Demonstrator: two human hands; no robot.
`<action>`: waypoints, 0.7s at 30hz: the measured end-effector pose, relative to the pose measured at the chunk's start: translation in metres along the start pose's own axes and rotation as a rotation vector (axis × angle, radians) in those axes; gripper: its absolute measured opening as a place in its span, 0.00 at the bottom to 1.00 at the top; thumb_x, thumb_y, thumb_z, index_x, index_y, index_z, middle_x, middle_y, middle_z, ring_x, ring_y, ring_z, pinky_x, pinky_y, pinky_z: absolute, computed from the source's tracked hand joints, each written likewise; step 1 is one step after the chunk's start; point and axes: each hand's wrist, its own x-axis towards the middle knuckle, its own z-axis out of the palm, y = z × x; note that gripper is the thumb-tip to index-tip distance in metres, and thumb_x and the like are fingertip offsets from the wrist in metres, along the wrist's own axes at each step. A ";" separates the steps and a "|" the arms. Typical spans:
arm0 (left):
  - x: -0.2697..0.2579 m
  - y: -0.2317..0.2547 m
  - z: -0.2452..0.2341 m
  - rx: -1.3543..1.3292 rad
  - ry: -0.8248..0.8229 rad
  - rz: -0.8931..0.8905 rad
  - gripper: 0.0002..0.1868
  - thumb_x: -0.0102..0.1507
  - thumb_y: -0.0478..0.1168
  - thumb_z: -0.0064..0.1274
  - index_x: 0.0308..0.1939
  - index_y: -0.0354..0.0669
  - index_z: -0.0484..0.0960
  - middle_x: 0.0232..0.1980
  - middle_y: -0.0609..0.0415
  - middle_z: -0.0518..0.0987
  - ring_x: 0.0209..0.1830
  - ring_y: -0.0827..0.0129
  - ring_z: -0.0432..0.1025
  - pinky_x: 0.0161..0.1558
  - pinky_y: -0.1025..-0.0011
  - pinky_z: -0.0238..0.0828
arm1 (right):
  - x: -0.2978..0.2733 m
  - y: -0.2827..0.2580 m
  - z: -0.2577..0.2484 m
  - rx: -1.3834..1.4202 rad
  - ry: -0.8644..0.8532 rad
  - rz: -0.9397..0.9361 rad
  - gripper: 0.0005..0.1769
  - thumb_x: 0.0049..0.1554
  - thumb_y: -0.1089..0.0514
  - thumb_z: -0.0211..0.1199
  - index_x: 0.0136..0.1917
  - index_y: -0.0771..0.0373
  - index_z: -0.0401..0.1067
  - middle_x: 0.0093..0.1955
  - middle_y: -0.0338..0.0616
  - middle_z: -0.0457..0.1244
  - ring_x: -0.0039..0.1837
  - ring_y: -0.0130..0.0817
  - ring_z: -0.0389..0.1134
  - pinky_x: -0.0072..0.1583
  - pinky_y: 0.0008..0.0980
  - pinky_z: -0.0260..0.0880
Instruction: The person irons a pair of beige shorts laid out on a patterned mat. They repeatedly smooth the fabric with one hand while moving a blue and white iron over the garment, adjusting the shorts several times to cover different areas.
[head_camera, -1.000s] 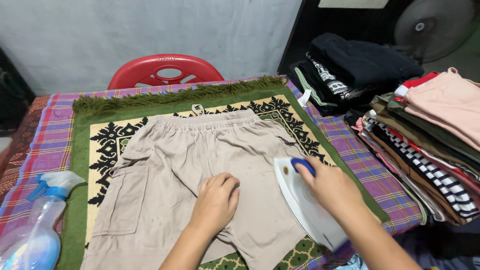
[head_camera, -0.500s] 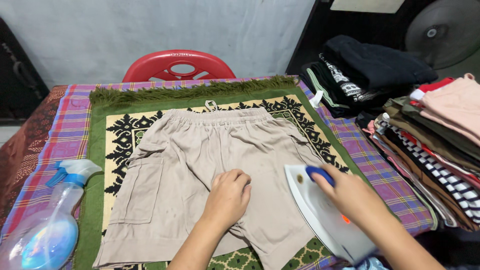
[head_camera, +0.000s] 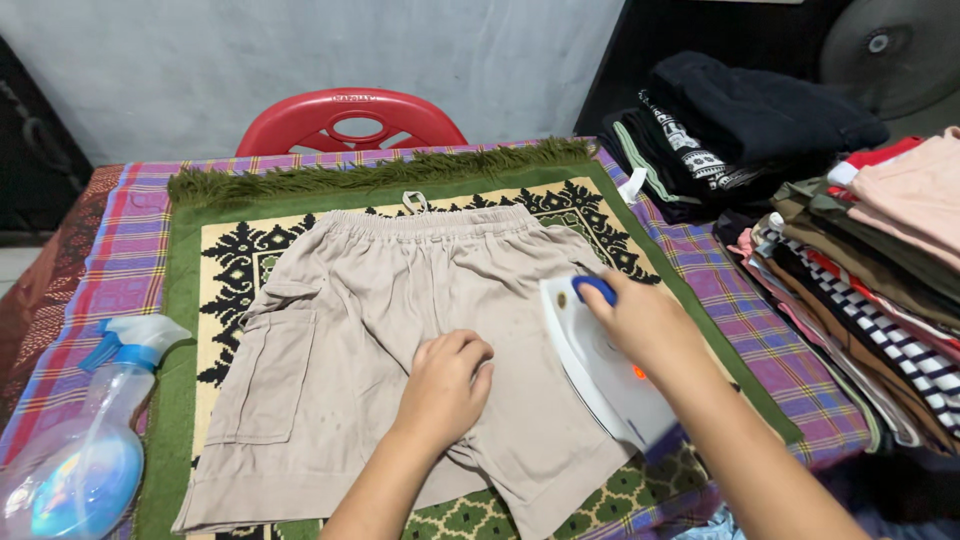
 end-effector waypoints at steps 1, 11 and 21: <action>0.001 0.000 0.000 -0.004 -0.004 -0.008 0.07 0.58 0.36 0.56 0.40 0.41 0.82 0.46 0.50 0.79 0.51 0.55 0.72 0.58 0.57 0.63 | 0.007 -0.005 0.002 0.000 0.007 -0.014 0.29 0.59 0.31 0.52 0.64 0.47 0.73 0.47 0.56 0.71 0.51 0.54 0.73 0.54 0.51 0.73; 0.000 0.003 -0.005 -0.013 -0.032 -0.032 0.08 0.58 0.36 0.55 0.40 0.40 0.82 0.47 0.50 0.78 0.52 0.55 0.72 0.59 0.58 0.63 | -0.045 0.033 -0.011 0.012 -0.168 -0.088 0.25 0.59 0.34 0.54 0.64 0.42 0.71 0.43 0.52 0.72 0.47 0.52 0.75 0.51 0.47 0.74; 0.003 0.001 0.005 0.065 0.003 -0.009 0.10 0.55 0.34 0.58 0.40 0.40 0.82 0.45 0.50 0.78 0.52 0.54 0.72 0.57 0.56 0.63 | -0.082 0.034 -0.018 0.042 -0.247 -0.080 0.26 0.55 0.34 0.58 0.65 0.38 0.74 0.39 0.52 0.73 0.43 0.48 0.77 0.50 0.42 0.76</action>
